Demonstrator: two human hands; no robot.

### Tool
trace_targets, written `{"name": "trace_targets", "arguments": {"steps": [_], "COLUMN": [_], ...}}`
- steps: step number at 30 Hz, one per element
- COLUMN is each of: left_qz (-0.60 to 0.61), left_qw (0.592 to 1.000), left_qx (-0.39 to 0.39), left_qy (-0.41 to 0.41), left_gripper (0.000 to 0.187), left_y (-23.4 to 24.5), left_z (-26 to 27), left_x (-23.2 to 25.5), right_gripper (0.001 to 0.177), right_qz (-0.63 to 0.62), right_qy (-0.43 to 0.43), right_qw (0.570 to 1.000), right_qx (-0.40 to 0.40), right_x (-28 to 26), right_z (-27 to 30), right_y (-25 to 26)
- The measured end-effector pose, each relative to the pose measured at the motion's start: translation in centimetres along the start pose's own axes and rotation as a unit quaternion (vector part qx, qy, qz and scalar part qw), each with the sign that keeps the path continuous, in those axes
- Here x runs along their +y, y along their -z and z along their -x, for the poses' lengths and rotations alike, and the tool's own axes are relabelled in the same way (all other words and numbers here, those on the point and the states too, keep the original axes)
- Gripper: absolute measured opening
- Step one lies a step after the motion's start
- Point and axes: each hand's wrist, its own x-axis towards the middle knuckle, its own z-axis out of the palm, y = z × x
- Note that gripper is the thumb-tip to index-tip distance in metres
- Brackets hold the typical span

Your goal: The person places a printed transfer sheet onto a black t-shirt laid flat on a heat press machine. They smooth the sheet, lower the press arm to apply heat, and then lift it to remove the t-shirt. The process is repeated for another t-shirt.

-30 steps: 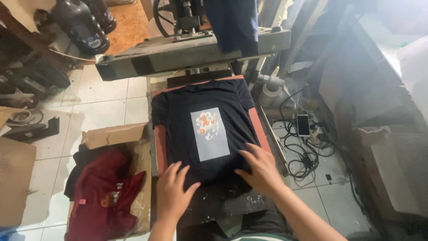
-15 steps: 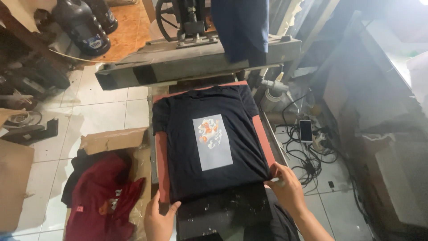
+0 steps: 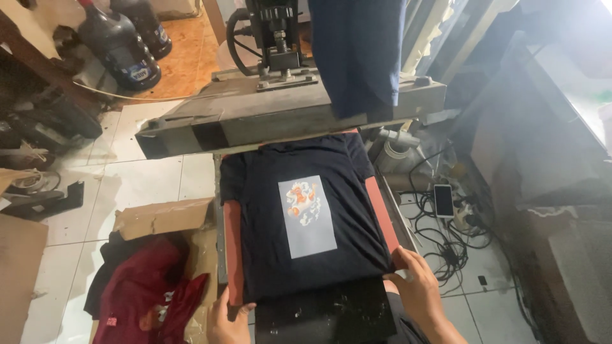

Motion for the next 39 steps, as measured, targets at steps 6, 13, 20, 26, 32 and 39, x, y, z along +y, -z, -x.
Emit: {"name": "trace_targets", "arguments": {"steps": [6, 13, 20, 26, 32, 39], "left_qz": [-0.035, 0.024, 0.022, -0.145, -0.149, -0.181], "left_qw": [0.981, 0.994, 0.97, 0.896, 0.903, 0.892], "left_qx": [-0.169, -0.111, -0.243, -0.359, -0.32, -0.336], "left_qy": [0.084, -0.005, 0.004, -0.219, -0.245, -0.244], "left_gripper": [0.075, 0.068, 0.096, 0.083, 0.083, 0.09], "left_y": [-1.1, -4.7, 0.3, -4.6, -6.3, -6.4], "left_z": [-4.5, -8.6, -14.0, -11.9, -11.1, -11.1], "left_x": [0.9, 1.2, 11.5, 14.6, 12.8, 12.9], "right_gripper": [0.07, 0.062, 0.109, 0.078, 0.078, 0.077], "right_qz": [-0.004, -0.068, 0.157, 0.226, 0.232, 0.231], "right_qy": [0.067, 0.115, 0.232, 0.331, 0.335, 0.335], "right_qw": [0.998, 0.99, 0.96, 0.916, 0.913, 0.913], "right_qx": [0.019, 0.038, 0.02, -0.019, 0.01, 0.006], "right_x": [-0.2, -1.6, -8.9, -12.2, -11.3, -11.4], "right_z": [-4.2, -8.9, -9.5, -7.4, -7.6, -7.8], "right_y": [-1.2, -2.4, 0.2, -5.6, -6.8, -6.7]}}
